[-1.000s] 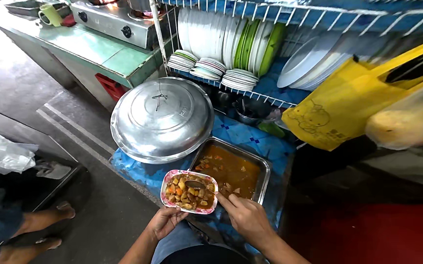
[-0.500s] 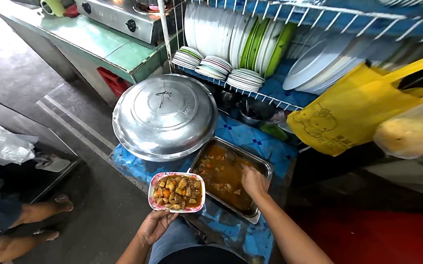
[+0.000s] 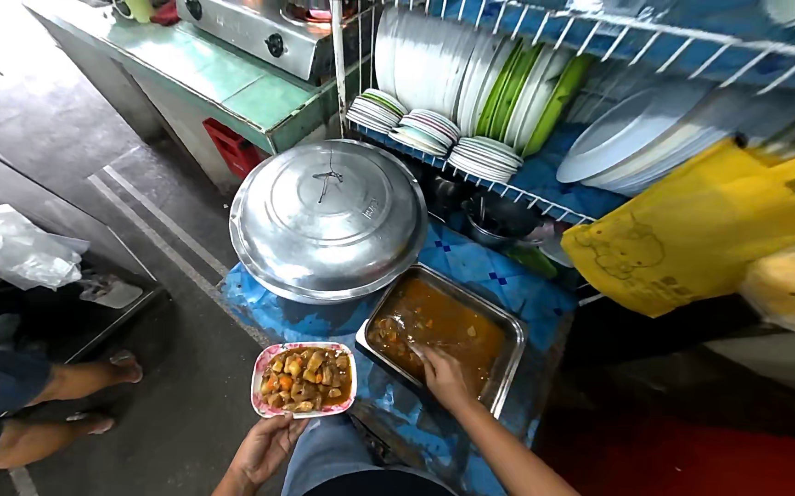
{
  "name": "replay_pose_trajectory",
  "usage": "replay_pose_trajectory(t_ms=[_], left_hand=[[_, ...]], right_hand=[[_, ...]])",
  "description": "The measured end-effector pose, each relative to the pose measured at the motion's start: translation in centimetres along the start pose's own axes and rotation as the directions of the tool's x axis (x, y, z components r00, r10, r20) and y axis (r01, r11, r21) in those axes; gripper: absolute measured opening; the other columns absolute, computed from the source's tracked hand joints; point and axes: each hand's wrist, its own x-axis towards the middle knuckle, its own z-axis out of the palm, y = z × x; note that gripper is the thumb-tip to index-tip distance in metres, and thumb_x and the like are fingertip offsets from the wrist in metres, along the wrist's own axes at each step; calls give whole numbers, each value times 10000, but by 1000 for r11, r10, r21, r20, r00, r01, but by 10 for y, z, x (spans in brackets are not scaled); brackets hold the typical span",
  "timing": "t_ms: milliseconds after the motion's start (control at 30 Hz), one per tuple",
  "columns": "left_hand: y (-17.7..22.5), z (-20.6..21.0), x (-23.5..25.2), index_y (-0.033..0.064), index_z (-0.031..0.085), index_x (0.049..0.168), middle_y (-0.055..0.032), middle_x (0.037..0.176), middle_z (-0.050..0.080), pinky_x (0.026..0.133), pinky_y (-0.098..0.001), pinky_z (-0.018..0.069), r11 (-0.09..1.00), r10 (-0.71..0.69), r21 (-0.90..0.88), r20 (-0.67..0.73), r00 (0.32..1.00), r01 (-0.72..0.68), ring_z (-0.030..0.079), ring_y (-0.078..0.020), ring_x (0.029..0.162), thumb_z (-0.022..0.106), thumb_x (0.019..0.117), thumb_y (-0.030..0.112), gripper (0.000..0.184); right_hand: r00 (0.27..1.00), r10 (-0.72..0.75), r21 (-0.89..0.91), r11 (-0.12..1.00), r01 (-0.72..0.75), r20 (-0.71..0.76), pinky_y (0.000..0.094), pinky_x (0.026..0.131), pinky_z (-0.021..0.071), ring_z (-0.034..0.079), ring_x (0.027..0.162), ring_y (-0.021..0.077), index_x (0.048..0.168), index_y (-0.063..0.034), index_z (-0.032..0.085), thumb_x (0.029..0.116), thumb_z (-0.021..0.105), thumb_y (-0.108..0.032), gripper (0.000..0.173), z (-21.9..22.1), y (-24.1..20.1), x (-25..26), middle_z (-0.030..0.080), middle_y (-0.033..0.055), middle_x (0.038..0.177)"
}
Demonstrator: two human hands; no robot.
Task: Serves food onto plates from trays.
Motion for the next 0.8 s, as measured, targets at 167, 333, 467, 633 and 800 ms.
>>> replay_pose_trajectory(t_ms=[167,333,467,633,800], left_hand=[[-1,-1,4,-31,533,1149,-233,1043,725,883,-408,622,1000,-11,3,13,1000,11,749,-308,928,419,950,-78,234],[0,3,9,-30,516,1174,-243,1051,716,886,-418,619,1000,-18,9,26,1000,18,745,-319,932,435,938,-87,256],[2,8,11,-27,521,1162,-238,1042,719,875,-413,622,1000,-22,15,34,999,22,747,-315,921,424,943,-92,248],[2,9,12,-23,519,1174,-242,1060,716,882,-419,620,999,-30,19,44,999,29,744,-320,941,455,921,-104,273],[-1,12,20,-20,498,1215,-243,1084,710,901,-415,610,998,-49,45,79,996,45,739,-318,963,436,943,-85,286]], right_hand=[[977,-94,-74,994,81,-193,554,798,602,746,965,361,1360,-133,677,1022,489,-95,389,21,-23,-29,733,144,1211],[928,-162,-179,978,106,-336,506,594,603,736,701,337,1283,-117,725,956,558,-50,373,25,-43,-42,752,149,1002],[993,88,82,993,-82,-76,535,952,553,705,1106,332,1383,-151,657,1056,442,-155,391,13,-43,-30,723,136,1226],[983,173,543,821,-178,61,385,1029,514,669,1140,199,1294,-65,694,1031,561,-141,305,17,-7,-11,706,127,1247],[986,164,701,706,-96,-29,279,744,533,637,801,92,1217,-66,728,1005,588,-107,257,17,4,-13,727,73,1069]])
